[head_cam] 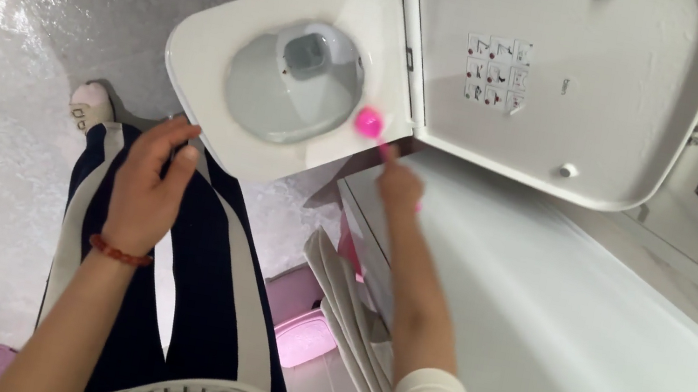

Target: Scrubbing a toilet bowl and lid using a brush and cleaning solution.

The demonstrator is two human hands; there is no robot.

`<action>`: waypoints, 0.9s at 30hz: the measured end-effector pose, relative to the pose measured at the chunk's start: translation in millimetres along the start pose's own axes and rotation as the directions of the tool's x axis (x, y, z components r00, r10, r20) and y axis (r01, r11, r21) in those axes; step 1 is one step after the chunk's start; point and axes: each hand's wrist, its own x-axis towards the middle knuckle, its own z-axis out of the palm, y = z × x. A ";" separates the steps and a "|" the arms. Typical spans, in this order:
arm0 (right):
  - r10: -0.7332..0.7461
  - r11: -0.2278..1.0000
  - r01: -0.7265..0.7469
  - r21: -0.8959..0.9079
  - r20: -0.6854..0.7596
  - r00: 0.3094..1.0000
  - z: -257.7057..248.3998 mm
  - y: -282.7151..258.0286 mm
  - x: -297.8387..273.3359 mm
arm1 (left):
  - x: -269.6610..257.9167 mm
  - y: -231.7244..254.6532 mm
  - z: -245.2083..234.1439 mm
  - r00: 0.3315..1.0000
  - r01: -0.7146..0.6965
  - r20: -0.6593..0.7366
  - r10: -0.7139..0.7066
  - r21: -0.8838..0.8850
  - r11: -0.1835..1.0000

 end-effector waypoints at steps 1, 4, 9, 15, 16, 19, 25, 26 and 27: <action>0.000 1.000 0.000 -0.003 0.001 1.000 -30.8 8.1 11.6 | -1.4 -0.4 3.2 1.000 0.002 0.000 -0.002 -0.003 1.000; 0.076 0.993 -0.074 -0.093 0.019 0.997 -107.5 16.4 52.2 | 0.3 1.4 11.9 1.000 0.020 0.013 -0.020 0.007 1.000; 0.166 0.930 -0.140 0.340 -0.047 0.985 -145.5 -51.7 81.5 | -9.7 -16.8 18.2 0.996 0.086 0.008 -0.086 -0.020 0.996; -0.015 0.774 0.146 0.616 -0.213 0.977 -86.0 -177.0 140.4 | -11.0 -27.6 8.3 0.996 0.088 -0.015 -0.087 0.032 0.996; -0.012 0.774 0.141 0.617 -0.208 0.978 -88.4 -201.4 124.5 | -9.6 -22.0 5.6 0.996 0.090 -0.010 -0.090 0.032 0.995; -0.098 0.785 0.259 0.562 -0.299 0.949 -125.7 -251.4 81.8 | -3.4 -5.4 -0.5 0.995 0.094 -0.011 -0.094 0.020 0.995; 0.004 0.908 0.019 0.418 -0.054 0.999 -142.9 -175.0 112.2 | -4.6 2.2 -13.9 0.997 0.077 -0.009 -0.077 -0.024 0.997; 0.083 0.918 -0.052 0.393 -0.063 0.995 -134.8 -147.5 132.3 | -6.0 -0.8 -16.7 0.996 0.090 -0.014 -0.090 -0.001 0.996; 0.162 0.922 -0.125 0.367 -0.071 0.984 -133.1 -122.0 157.2 | -9.2 -4.2 -19.0 0.994 0.107 -0.016 -0.107 0.020 0.994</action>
